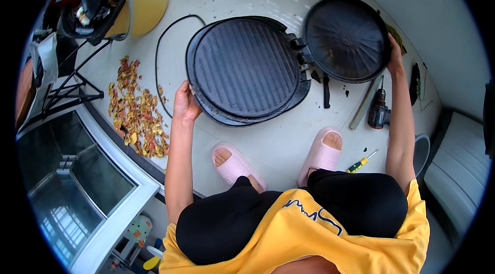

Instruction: The person disassembles a round electric grill, removes debris from the heating element, and uses a screwdriver to pry open the casing. They handle the grill plates, a cloth, and various tools while working on the floor.

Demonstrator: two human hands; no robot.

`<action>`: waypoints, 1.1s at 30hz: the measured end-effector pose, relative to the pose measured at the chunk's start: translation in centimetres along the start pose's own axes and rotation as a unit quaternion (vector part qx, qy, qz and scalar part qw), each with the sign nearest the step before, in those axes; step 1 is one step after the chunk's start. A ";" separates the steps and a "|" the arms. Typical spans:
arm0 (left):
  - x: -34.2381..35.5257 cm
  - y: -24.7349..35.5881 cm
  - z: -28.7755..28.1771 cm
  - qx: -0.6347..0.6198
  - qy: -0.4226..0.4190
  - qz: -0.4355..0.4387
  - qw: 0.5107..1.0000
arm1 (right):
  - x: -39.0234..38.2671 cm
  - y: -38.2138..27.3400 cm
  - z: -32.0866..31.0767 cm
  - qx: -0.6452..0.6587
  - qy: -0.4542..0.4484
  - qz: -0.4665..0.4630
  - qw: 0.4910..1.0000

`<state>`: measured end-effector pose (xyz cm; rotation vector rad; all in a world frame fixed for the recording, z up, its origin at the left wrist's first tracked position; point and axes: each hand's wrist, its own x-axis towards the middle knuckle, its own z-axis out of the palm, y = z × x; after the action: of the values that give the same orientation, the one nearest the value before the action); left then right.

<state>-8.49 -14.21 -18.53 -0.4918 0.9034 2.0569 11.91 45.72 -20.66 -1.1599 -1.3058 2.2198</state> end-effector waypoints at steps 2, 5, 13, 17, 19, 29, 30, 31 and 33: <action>-0.1 0.1 1.2 0.005 0.003 0.004 1.000 | 0.2 -0.2 -0.8 -0.008 0.008 -0.004 1.000; 0.4 0.0 2.2 0.013 0.034 0.001 0.999 | 1.4 -1.1 -2.1 -0.079 0.117 -0.056 0.988; -1.9 0.3 5.1 0.014 0.017 0.010 1.000 | -13.7 -1.3 17.8 -0.442 0.034 -0.392 0.806; -2.7 0.7 6.5 0.000 -0.006 0.003 1.000 | -22.0 0.9 26.2 -0.429 -0.202 -0.455 0.754; -2.6 0.5 6.9 0.009 -0.003 0.004 1.000 | -24.3 2.3 28.4 -0.432 -0.250 -0.478 0.723; -4.7 -0.1 10.3 0.054 0.014 0.025 0.998 | -25.7 5.7 31.4 -0.515 -0.223 -0.429 0.708; -4.7 -0.2 10.2 0.070 0.010 0.021 0.997 | -26.0 5.4 31.6 -0.524 -0.217 -0.441 0.696; -4.7 -0.3 10.1 0.086 0.007 0.017 0.996 | -26.2 5.2 31.6 -0.534 -0.210 -0.453 0.683; -5.0 -0.4 10.4 0.097 -0.001 0.034 0.995 | -26.4 5.1 31.6 -0.531 -0.200 -0.460 0.683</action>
<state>-5.50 -8.98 -8.67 -0.3587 1.1188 2.0039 4.47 8.43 -4.10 0.0139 -2.6940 0.8462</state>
